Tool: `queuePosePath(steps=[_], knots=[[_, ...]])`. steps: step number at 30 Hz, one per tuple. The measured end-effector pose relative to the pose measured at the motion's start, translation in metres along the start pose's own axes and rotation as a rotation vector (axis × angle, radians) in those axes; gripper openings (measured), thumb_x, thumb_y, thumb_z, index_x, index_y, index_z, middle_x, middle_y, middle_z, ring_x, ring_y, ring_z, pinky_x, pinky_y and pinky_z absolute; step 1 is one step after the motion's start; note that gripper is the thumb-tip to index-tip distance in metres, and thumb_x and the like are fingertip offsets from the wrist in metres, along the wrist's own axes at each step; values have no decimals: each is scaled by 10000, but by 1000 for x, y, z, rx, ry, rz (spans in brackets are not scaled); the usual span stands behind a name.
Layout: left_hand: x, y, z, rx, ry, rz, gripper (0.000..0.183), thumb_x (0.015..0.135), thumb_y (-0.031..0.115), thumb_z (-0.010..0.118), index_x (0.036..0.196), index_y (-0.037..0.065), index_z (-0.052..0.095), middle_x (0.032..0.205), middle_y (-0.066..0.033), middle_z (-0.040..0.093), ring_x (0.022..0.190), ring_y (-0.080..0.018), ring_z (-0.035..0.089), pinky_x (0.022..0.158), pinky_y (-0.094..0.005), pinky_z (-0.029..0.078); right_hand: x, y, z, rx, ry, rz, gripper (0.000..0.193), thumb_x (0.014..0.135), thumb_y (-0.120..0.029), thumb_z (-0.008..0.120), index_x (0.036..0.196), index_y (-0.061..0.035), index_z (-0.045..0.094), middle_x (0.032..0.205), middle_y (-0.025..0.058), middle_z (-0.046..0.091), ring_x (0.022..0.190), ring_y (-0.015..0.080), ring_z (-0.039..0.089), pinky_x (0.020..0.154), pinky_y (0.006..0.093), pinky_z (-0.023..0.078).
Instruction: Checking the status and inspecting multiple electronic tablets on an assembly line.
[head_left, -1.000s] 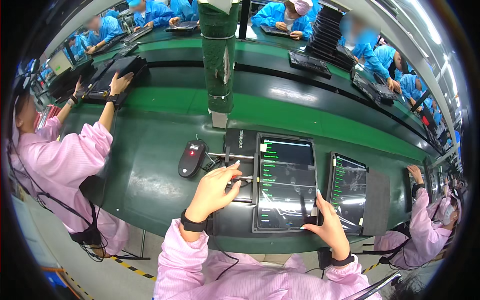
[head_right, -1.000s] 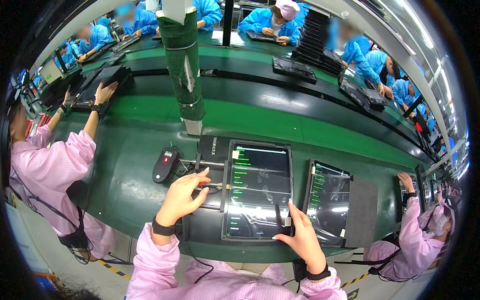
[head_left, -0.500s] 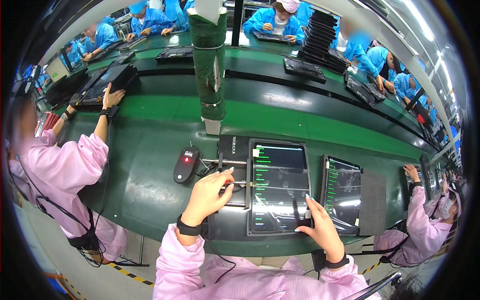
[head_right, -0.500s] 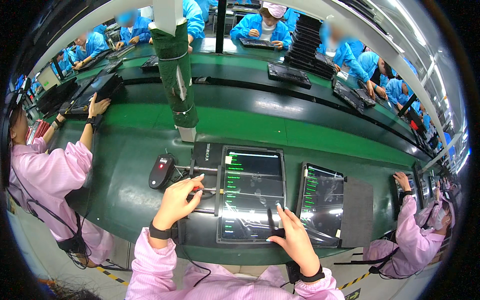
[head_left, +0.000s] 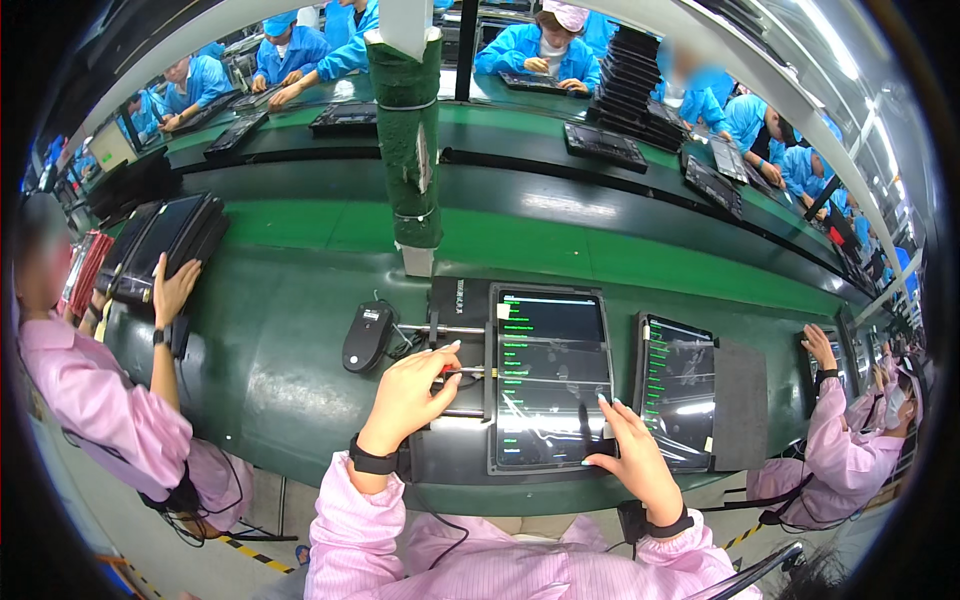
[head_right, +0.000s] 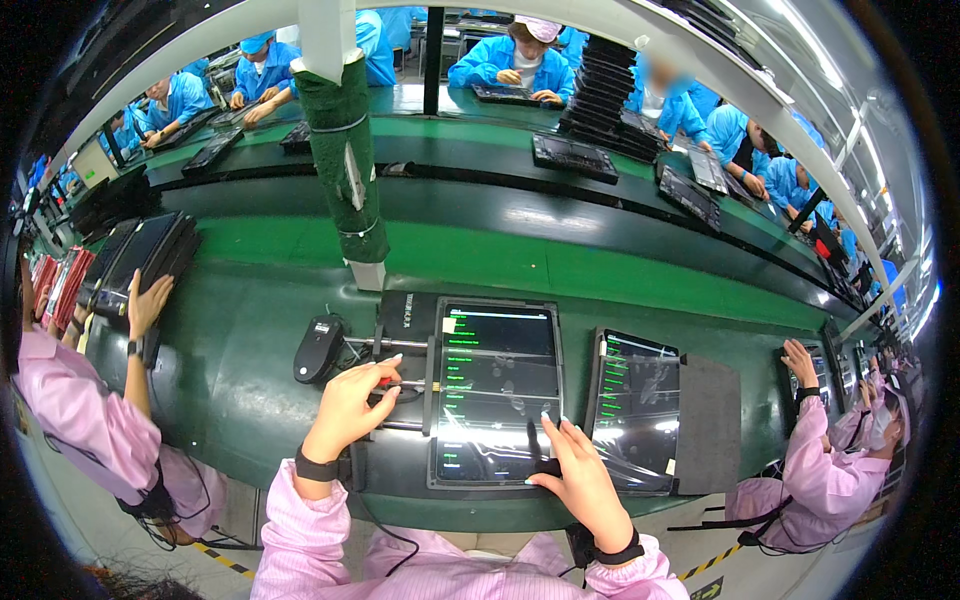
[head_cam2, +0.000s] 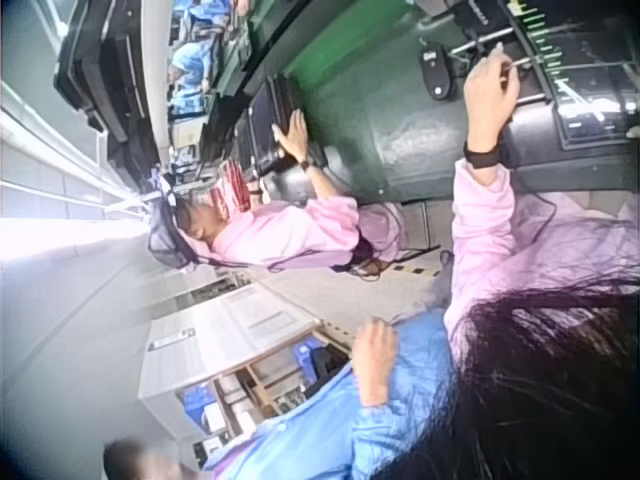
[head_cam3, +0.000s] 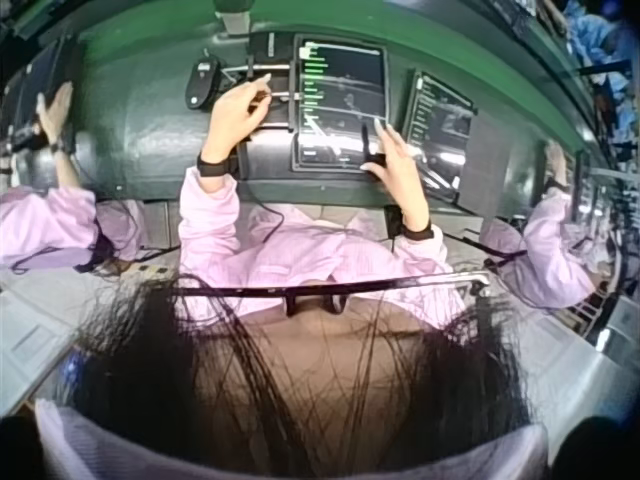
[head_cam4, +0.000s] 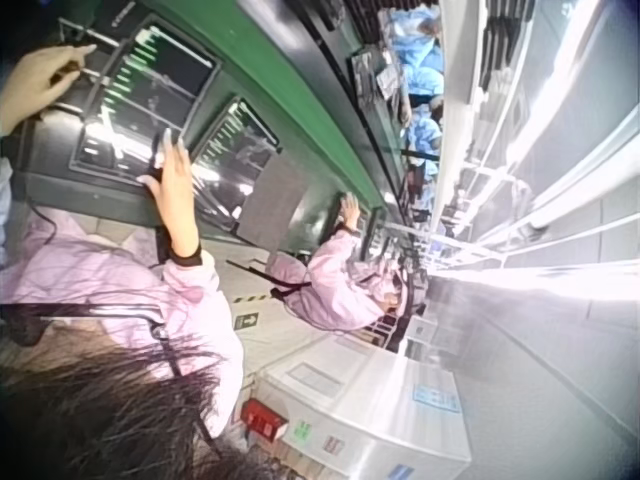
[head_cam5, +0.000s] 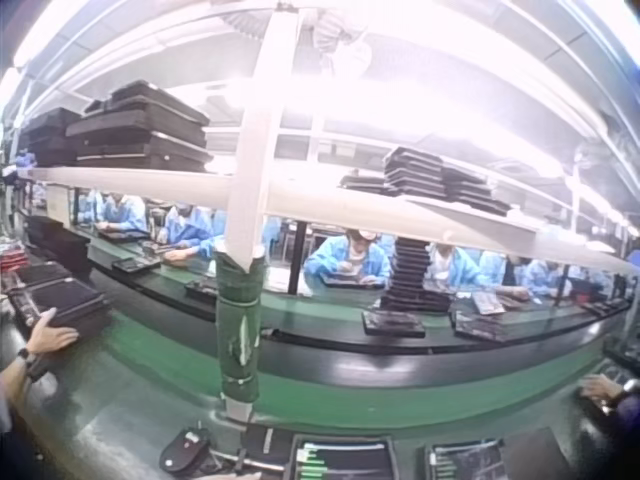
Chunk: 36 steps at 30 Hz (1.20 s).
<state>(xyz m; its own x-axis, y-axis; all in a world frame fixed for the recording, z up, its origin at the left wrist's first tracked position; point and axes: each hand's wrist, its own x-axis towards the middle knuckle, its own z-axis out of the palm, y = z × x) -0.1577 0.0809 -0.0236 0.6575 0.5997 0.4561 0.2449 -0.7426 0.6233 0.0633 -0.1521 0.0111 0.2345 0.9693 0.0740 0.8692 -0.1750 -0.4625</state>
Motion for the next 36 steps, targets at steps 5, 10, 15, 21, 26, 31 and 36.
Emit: queuePosePath(steps=[5,10,15,21,26,31,36], knots=[[-1,0,1,15,9,9,170,733,127,661,848,56,558,1029,-79,651,748,-231,628,687,-317,498,0,0,-1,-9,-16,9,779,657,-168,762,1329,-45,386,1211,230,508,1178,383,440,956,417,392],[-1,-1,1,33,9,20,133,764,117,637,854,58,560,1019,-82,652,808,-249,632,711,-325,497,-1,0,-1,19,10,10,786,653,-173,765,1330,-48,387,1211,218,512,1178,378,442,957,415,393],[-1,-4,3,28,24,20,84,796,86,601,859,51,559,1011,-88,652,834,-259,632,727,-333,496,-2,3,1,12,23,-3,793,650,-172,768,1330,-41,382,1212,212,515,1170,380,450,958,419,392],[-3,-8,4,36,23,51,133,810,79,586,939,48,585,903,-89,657,805,-266,630,697,-341,500,-1,10,-21,2,-17,-53,786,711,-261,737,1346,-18,343,1326,242,403,1304,430,240,1039,452,273],[-6,-10,-5,211,233,45,160,813,89,581,965,71,629,1144,-104,586,1079,-296,518,921,-389,394,17,11,-36,-24,79,55,792,745,-249,708,1368,0,286,1327,239,402,1304,403,255,1048,440,255],[-16,-30,-7,590,556,-362,286,842,126,538,1120,70,577,1277,-183,470,1193,-343,392,983,-468,299,32,9,-21,-92,-30,176,791,806,-342,637,1392,-6,226,1241,309,450,1261,440,305,1036,459,265],[-28,-52,0,700,321,-370,436,836,162,561,1242,27,476,1266,-230,449,1111,-372,455,909,-454,395,35,11,-13,-46,-34,138,799,819,-359,613,1402,-11,193,1203,347,453,1216,466,348,1027,470,273]])
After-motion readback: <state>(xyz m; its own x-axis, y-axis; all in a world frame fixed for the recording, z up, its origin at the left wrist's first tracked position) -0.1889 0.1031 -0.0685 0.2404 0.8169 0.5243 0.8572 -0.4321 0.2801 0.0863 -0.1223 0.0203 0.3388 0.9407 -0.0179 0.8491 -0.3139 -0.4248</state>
